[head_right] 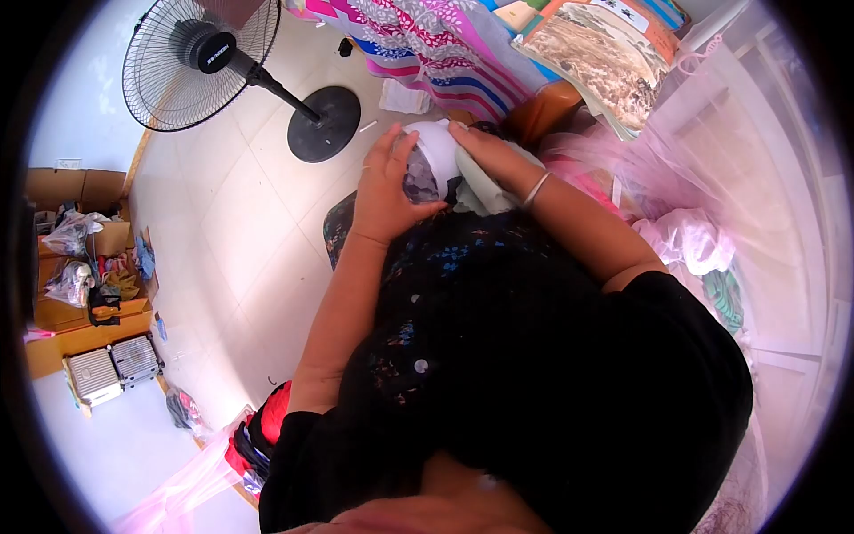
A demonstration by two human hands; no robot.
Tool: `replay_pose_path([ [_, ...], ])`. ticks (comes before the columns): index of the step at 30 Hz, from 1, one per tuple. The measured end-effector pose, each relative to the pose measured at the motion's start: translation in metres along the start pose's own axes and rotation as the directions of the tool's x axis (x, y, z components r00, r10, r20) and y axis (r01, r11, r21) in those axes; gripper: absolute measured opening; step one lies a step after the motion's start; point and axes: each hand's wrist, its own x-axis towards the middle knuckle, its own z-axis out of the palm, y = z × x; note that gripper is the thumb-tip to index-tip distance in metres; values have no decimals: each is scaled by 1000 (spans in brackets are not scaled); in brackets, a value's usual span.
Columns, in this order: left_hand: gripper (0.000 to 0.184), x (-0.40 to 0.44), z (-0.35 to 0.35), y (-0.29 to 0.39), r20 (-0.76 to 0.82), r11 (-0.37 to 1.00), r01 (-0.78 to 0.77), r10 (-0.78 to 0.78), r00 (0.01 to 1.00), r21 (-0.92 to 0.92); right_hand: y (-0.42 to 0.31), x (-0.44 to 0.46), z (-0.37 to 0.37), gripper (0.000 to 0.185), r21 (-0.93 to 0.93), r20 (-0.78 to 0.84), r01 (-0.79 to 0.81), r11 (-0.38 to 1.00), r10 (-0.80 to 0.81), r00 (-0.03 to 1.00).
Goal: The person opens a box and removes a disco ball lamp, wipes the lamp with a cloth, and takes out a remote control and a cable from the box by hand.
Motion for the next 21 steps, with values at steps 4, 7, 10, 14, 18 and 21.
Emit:
replay_pose_path([
  [4, 99, 2, 0, 3, 1, 995, -91, 91, 996, 48, -10, -8, -2, 59, 200, 132, -103, 974, 77, 988],
  [7, 100, 6, -2, 5, -30, 986, -158, 159, 987, 53, -4, -6, -9, 57, 302, 221, -145, 942, 78, 972],
  [10, 103, 11, -3, 8, -97, 984, -105, 91, 991, -145, -4, -10, -9, 60, 519, 344, -147, 842, -48, 938],
  [14, 105, 24, -7, 13, -146, 975, -178, 158, 977, -134, -18, -23, -2, 58, 632, 399, -255, 732, -25, 917],
  [18, 92, 34, -8, 14, -155, 957, -233, 208, 966, -172, -14, -13, -4, 58, 706, 420, -260, 659, -93, 903],
  [21, 80, 39, -7, 14, -149, 943, -281, 256, 955, -182, -11, -8, -6, 57, 733, 416, -236, 638, -146, 898],
])
